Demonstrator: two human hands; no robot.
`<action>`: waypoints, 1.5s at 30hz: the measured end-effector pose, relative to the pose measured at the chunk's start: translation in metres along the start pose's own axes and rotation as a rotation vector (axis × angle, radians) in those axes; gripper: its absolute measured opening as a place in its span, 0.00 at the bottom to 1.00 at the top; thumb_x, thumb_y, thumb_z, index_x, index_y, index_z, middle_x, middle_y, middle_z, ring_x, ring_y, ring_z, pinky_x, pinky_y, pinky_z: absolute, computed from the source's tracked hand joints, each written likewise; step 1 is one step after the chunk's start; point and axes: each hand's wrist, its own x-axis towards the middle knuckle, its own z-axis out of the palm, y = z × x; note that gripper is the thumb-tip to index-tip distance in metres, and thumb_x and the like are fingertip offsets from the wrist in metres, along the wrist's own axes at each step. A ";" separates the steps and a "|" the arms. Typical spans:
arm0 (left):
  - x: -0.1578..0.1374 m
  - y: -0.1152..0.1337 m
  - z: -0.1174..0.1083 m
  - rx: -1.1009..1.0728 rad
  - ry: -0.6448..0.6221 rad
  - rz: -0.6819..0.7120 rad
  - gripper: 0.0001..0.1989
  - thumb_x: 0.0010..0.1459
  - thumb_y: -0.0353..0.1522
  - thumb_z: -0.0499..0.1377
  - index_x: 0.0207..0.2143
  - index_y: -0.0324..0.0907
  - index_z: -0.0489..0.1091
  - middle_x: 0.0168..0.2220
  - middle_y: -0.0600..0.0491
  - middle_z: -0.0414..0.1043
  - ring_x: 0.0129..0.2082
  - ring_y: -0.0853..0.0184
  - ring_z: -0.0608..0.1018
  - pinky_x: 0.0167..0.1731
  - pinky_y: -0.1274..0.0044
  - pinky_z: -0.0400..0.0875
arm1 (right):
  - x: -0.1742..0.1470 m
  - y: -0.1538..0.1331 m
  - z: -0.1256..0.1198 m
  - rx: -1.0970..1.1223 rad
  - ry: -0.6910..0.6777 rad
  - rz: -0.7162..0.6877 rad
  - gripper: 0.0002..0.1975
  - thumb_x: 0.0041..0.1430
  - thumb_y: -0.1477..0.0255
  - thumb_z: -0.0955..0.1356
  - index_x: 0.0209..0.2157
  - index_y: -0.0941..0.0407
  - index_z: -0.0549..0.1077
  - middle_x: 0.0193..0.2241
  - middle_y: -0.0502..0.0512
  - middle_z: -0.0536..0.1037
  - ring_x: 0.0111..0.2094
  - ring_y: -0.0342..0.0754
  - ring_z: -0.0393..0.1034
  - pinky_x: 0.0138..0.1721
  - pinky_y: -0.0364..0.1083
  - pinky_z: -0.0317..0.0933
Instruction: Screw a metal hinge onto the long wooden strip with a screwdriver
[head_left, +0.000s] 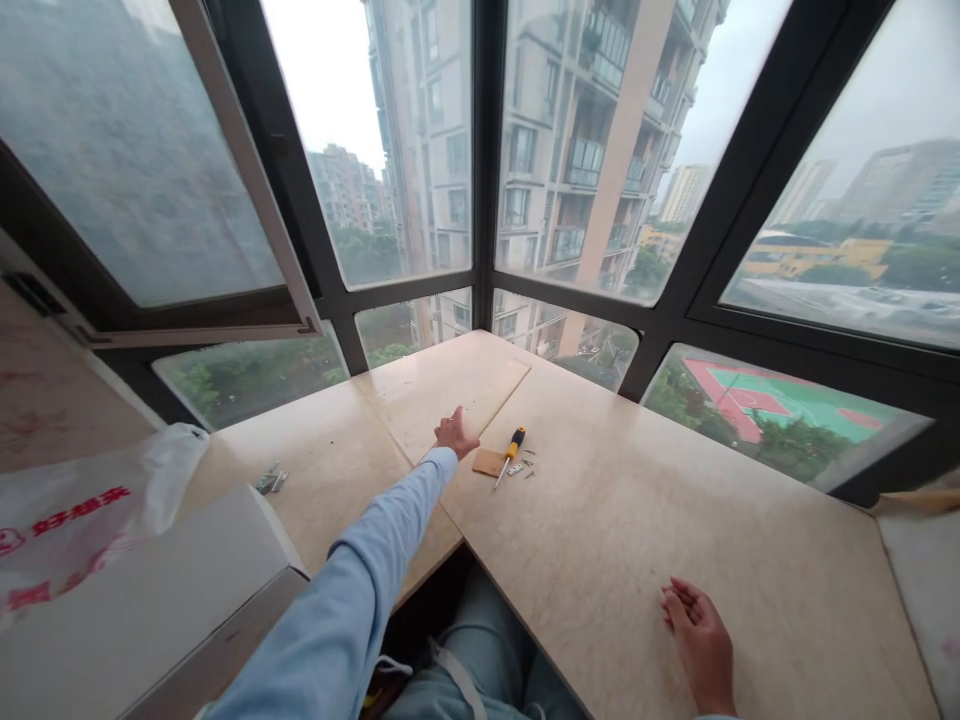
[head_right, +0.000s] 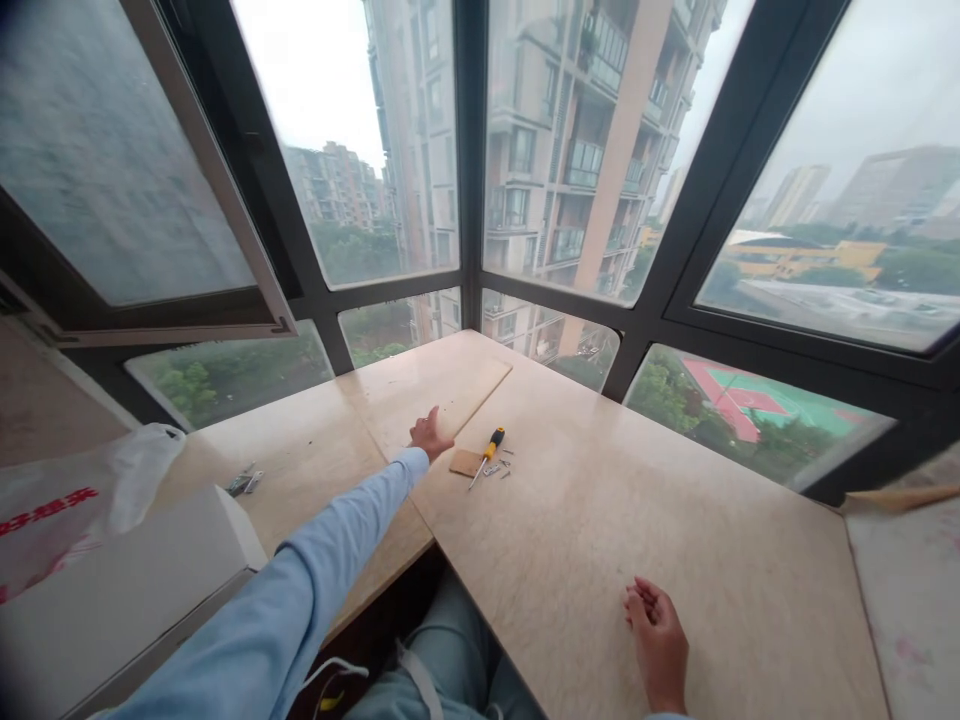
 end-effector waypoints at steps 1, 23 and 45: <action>0.005 -0.013 0.001 0.000 0.004 -0.018 0.48 0.47 0.40 0.63 0.67 0.44 0.44 0.59 0.41 0.64 0.61 0.50 0.61 0.55 0.65 0.57 | 0.000 0.000 0.000 -0.011 0.002 0.004 0.27 0.36 0.55 0.73 0.39 0.54 0.73 0.31 0.55 0.79 0.31 0.52 0.74 0.28 0.46 0.70; 0.029 -0.078 0.043 0.103 -0.115 -0.034 0.46 0.48 0.41 0.60 0.66 0.38 0.46 0.58 0.38 0.65 0.60 0.49 0.63 0.55 0.62 0.58 | -0.002 0.004 0.007 -0.320 0.100 -0.113 0.26 0.46 0.53 0.67 0.39 0.59 0.74 0.33 0.59 0.79 0.35 0.54 0.75 0.38 0.50 0.69; -0.135 0.142 0.144 -0.777 -0.119 0.527 0.10 0.58 0.31 0.54 0.37 0.40 0.75 0.34 0.48 0.78 0.31 0.66 0.78 0.33 0.75 0.73 | -0.057 -0.019 0.005 -0.264 0.073 -0.293 0.16 0.51 0.58 0.68 0.32 0.56 0.77 0.31 0.59 0.81 0.33 0.52 0.76 0.35 0.49 0.71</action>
